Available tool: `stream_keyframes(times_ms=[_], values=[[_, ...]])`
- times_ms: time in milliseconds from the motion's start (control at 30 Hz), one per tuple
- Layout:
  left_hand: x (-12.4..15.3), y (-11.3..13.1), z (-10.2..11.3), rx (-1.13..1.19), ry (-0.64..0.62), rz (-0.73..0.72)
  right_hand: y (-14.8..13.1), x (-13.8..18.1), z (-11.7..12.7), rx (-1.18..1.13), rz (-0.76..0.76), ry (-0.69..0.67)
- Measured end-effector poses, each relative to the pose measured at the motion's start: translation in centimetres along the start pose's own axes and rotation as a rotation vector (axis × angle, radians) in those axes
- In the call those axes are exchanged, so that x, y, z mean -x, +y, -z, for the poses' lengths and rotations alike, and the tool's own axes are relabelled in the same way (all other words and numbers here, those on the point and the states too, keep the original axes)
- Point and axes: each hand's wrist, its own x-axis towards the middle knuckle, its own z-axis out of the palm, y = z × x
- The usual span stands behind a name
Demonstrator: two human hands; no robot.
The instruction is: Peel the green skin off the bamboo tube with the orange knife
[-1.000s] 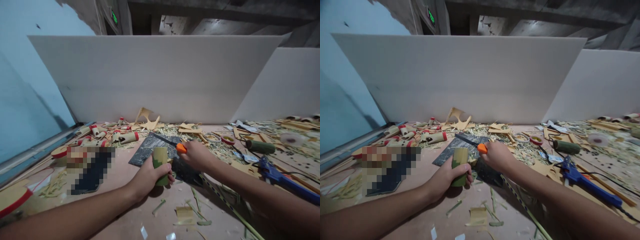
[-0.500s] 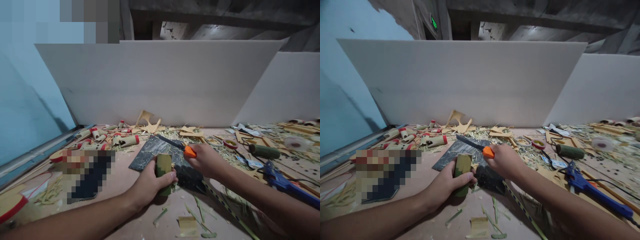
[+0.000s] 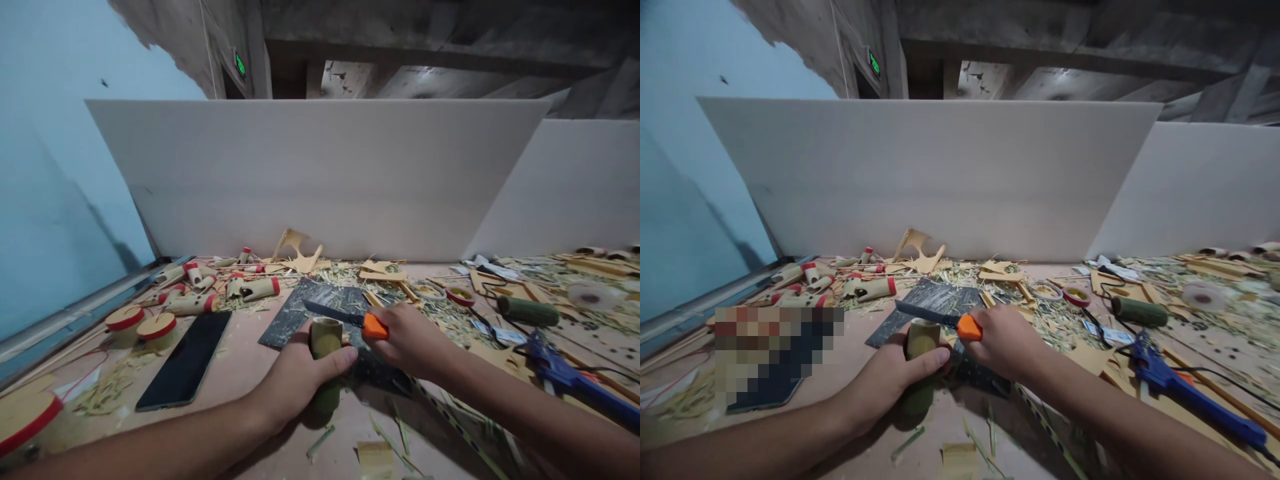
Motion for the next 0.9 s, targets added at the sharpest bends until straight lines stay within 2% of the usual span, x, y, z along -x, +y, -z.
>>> stream_keyframes(times_ms=[267,500,667,767,900], values=[[-0.5,0.4,0.0,-0.011,0.094,0.052,-0.2,0.2,-1.5,0.002,-0.026,-0.047],[-0.5,0.7,-0.3,0.123,-0.028,-0.080,-1.4,0.4,-1.9,0.079,-0.067,-0.118],[-1.0,0.4,-0.2,0.050,0.006,-0.106,-2.4,0.5,-2.1,0.183,-0.164,-0.159],[-1.3,0.0,-0.1,-0.073,0.040,-0.042,-2.6,0.1,-2.3,0.204,-0.232,-0.155],[-1.5,-0.1,-0.2,-0.038,0.081,0.037,-1.6,-0.8,-2.2,0.208,-0.327,-0.112]])
